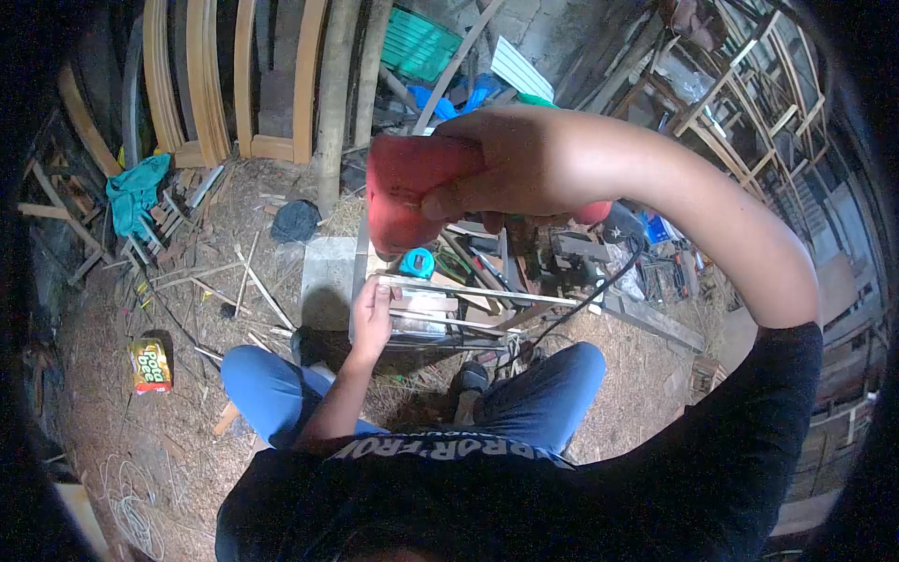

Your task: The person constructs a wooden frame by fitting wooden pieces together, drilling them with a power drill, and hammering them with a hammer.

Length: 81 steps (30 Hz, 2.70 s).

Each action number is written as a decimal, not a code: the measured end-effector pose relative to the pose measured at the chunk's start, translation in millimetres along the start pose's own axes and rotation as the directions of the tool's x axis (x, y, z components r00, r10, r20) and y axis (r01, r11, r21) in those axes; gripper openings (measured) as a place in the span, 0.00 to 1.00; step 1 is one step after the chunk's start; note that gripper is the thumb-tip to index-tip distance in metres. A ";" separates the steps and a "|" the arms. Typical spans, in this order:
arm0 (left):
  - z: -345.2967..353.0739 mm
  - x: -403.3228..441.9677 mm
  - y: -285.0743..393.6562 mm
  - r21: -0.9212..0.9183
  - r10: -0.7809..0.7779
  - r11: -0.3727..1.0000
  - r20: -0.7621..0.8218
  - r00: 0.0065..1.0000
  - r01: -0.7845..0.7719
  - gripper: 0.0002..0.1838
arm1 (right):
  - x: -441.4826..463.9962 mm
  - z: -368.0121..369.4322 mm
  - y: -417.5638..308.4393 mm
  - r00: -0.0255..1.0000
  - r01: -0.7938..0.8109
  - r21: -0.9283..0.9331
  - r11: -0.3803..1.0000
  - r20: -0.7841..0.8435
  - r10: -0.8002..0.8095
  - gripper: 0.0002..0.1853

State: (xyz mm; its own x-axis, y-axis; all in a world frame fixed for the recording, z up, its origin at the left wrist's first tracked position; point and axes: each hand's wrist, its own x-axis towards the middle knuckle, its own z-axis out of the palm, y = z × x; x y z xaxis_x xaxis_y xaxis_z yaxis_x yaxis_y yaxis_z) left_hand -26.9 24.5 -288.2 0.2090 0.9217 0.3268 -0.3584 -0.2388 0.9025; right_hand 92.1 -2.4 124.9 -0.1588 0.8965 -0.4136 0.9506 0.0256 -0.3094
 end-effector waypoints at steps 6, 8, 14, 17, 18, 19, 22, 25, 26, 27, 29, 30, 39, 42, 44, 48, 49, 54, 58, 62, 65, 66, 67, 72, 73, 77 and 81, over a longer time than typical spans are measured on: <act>-0.3 -0.4 -2.3 0.009 0.011 1.000 0.008 1.000 -0.011 0.15 | -25.5 0.5 17.0 0.996 0.015 0.260 0.966 -0.087 0.008 0.24; 0.8 -2.1 -0.6 -0.028 -0.014 1.000 0.005 1.000 0.014 0.16 | -36.3 0.1 17.5 0.992 0.014 0.278 0.960 -0.123 0.021 0.24; 4.7 0.9 1.0 -0.039 0.041 0.998 -0.001 0.999 -0.041 0.18 | -43.0 15.6 64.8 0.968 0.055 0.304 0.951 -0.248 0.024 0.25; 4.0 1.7 -0.4 -0.031 0.047 0.998 0.013 0.999 -0.046 0.19 | -52.8 16.0 50.1 0.973 -0.079 0.323 0.943 -0.183 0.144 0.25; 3.3 1.4 -0.2 -0.019 0.046 0.999 0.020 0.999 -0.045 0.19 | -53.2 17.4 45.3 0.970 -0.112 0.313 0.943 -0.173 0.173 0.26; 3.1 1.0 0.0 -0.018 0.034 0.999 0.009 0.999 -0.034 0.19 | -53.2 19.2 41.1 0.965 -0.146 0.304 0.941 -0.164 0.203 0.26; 5.8 2.7 2.4 -0.018 0.014 1.000 -0.009 1.000 -0.015 0.19 | -47.5 23.0 41.2 0.976 -0.152 0.320 0.935 -0.104 0.194 0.27; 3.6 2.6 2.4 -0.009 0.017 1.000 -0.007 1.000 -0.017 0.20 | -36.7 26.2 48.4 0.990 -0.091 0.330 0.940 -0.069 0.120 0.26; 1.7 3.0 -2.6 -0.005 0.018 1.000 -0.002 1.000 -0.018 0.19 | -34.7 26.7 49.4 0.993 -0.069 0.329 0.942 -0.065 0.095 0.26; 0.6 3.0 -5.1 -0.001 0.019 1.000 0.002 1.000 -0.019 0.19 | -33.6 26.7 47.0 0.992 -0.090 0.324 0.942 -0.057 0.114 0.26; -0.6 1.2 -10.0 -0.023 0.004 1.000 -0.001 1.000 -0.004 0.19 | -32.0 26.4 40.4 0.987 -0.132 0.312 0.941 -0.043 0.153 0.26; -0.2 1.2 -10.3 -0.036 -0.003 0.999 -0.003 1.000 0.002 0.19 | -30.8 25.8 40.1 0.988 -0.132 0.307 0.943 -0.038 0.151 0.26; -1.3 1.0 -5.7 -0.013 0.007 1.000 0.011 1.000 -0.007 0.20 | -22.9 28.4 40.2 0.993 -0.093 0.298 0.950 -0.040 0.110 0.25; 0.7 1.2 0.2 -0.017 0.022 1.000 0.012 1.000 -0.022 0.21 | -23.0 28.2 34.0 0.991 -0.110 0.292 0.950 -0.041 0.127 0.24; 0.3 1.1 4.8 0.011 0.026 1.000 0.017 1.000 -0.026 0.21 | -21.8 28.6 34.9 0.990 -0.116 0.296 0.948 -0.040 0.134 0.23; 1.0 0.9 6.2 0.030 0.018 0.999 0.003 1.000 -0.018 0.21 | -21.4 28.1 33.5 0.993 -0.087 0.269 0.959 -0.052 0.105 0.21; 1.1 1.1 7.3 0.022 0.015 1.000 0.005 1.000 -0.015 0.21 | -19.2 29.4 36.8 0.994 -0.076 0.271 0.960 -0.055 0.094 0.21; 2.4 0.3 7.4 -0.022 0.002 1.000 0.003 1.000 -0.002 0.22 | -18.1 29.4 35.5 0.993 -0.107 0.287 0.952 -0.025 0.119 0.21; 1.4 1.1 6.2 -0.012 0.017 1.000 0.012 1.000 -0.017 0.22 | -16.7 29.9 35.9 0.994 -0.094 0.274 0.957 -0.033 0.107 0.22; -0.1 1.2 1.6 -0.023 0.012 1.000 0.026 1.000 -0.012 0.22 | -14.8 30.6 37.3 0.994 -0.093 0.282 0.955 -0.033 0.107 0.22; 2.3 1.5 4.8 -0.012 0.040 0.999 0.010 0.999 -0.040 0.21 | -17.3 29.1 31.1 0.992 -0.110 0.257 0.960 -0.035 0.123 0.23; 2.9 1.6 6.9 -0.004 0.054 0.999 0.003 0.999 -0.054 0.21 | -17.1 28.8 30.1 0.991 -0.115 0.259 0.959 -0.030 0.127 0.23; 3.1 1.5 8.0 -0.005 0.046 0.999 0.000 0.999 -0.046 0.21 | -17.0 28.5 29.2 0.991 -0.120 0.260 0.958 -0.026 0.132 0.22; 2.0 1.5 9.5 0.004 0.057 0.998 0.004 0.998 -0.057 0.20 | -18.1 25.0 19.1 0.989 -0.138 0.184 0.973 -0.026 0.145 0.22; 2.5 1.6 9.8 0.002 0.046 0.999 -0.001 0.999 -0.046 0.20 | -15.2 24.2 21.0 0.993 -0.110 0.191 0.975 -0.018 0.115 0.22; 4.1 0.6 12.7 0.002 0.026 1.000 -0.012 1.000 -0.026 0.19 | 6.5 20.5 32.6 0.991 0.130 0.104 0.986 0.017 -0.132 0.22; 3.0 -0.6 6.3 -0.044 -0.014 0.999 -0.013 1.000 0.013 0.18 | 5.8 7.0 -4.4 0.992 0.039 0.019 0.999 0.117 -0.041 0.22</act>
State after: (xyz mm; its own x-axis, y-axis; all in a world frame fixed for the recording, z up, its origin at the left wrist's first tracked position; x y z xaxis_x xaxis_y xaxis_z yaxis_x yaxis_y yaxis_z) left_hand -26.6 21.6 -281.8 0.2025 0.9286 0.3109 -0.3951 -0.2130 0.8936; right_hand 85.1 -0.4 117.9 -0.2279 0.8369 -0.4977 0.9383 0.0522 -0.3419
